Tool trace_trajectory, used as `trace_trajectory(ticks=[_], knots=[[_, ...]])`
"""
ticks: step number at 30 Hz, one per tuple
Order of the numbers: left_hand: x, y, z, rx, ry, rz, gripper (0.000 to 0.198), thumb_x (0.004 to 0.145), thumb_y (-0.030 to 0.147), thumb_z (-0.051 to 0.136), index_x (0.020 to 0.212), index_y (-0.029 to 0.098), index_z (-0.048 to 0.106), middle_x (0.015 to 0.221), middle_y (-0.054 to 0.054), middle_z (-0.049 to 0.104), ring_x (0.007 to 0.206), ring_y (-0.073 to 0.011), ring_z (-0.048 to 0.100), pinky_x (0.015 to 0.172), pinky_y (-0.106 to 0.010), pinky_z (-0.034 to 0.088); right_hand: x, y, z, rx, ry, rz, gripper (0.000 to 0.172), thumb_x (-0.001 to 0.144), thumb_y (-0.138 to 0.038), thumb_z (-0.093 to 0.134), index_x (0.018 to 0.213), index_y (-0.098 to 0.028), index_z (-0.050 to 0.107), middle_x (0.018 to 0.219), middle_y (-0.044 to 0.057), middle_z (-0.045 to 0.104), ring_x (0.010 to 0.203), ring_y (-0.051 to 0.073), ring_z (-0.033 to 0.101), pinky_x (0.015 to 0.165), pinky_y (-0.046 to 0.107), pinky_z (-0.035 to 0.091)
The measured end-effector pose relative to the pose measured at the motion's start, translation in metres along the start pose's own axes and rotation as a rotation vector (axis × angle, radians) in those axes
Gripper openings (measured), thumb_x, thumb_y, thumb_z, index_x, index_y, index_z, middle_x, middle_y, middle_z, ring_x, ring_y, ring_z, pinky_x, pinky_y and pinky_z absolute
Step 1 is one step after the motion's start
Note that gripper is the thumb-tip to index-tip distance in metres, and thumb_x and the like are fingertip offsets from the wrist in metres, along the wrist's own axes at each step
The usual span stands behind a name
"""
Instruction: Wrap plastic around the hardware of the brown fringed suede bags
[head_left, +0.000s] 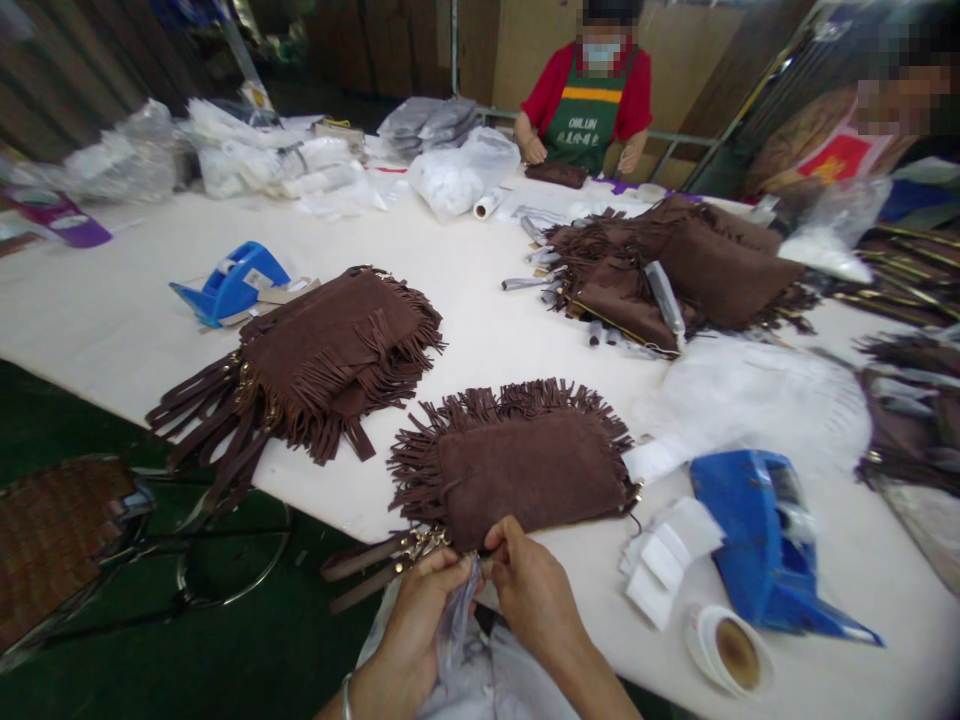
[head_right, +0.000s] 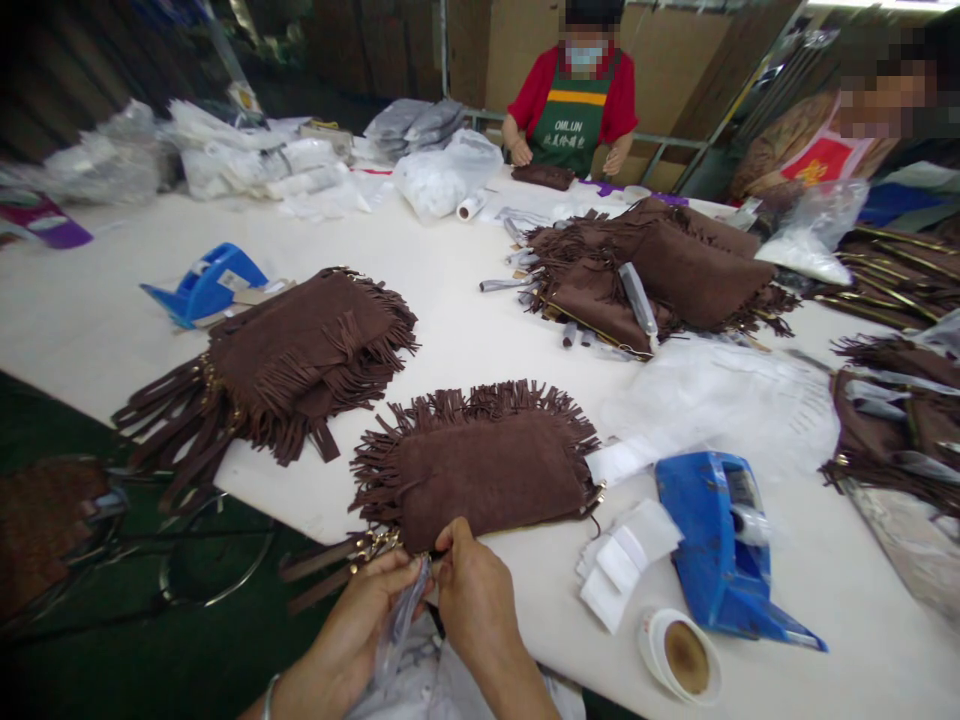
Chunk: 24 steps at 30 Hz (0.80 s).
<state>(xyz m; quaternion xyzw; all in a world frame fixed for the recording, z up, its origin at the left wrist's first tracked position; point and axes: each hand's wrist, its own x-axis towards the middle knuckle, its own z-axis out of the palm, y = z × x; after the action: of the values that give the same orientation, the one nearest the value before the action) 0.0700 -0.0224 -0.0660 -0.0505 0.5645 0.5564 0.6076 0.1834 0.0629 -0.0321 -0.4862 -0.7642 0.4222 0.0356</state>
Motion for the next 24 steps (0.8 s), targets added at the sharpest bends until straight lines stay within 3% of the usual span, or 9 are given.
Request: trace_trajectory(ticks=[11,24], knots=[[-0.004,0.001,0.006,-0.093,0.007,0.005,0.015,0.063,0.02,0.076,0.07,0.013,0.064,0.066,-0.004,0.066,0.061,-0.015,0.061,0.063,-0.024,0.046,0.001,0.008,0.004,0.15,-0.057,0.085,0.027,0.071,-0.003,0.046,0.088,-0.023,0.049,0.068,-0.004,0.063,0.064,0.013,0.059,0.057,0.019,0.035],[-0.001,0.005,0.002,-0.2,-0.056,-0.069,0.01,0.064,0.006,0.071,0.07,0.013,0.066,0.073,-0.005,0.067,0.068,-0.0162,0.063,0.07,-0.025,0.048,-0.006,0.007,0.021,0.373,0.032,0.105,0.017,0.074,-0.01,0.046,0.081,-0.025,0.041,0.062,-0.006,0.056,0.055,0.012,0.058,0.051,0.019,0.038]])
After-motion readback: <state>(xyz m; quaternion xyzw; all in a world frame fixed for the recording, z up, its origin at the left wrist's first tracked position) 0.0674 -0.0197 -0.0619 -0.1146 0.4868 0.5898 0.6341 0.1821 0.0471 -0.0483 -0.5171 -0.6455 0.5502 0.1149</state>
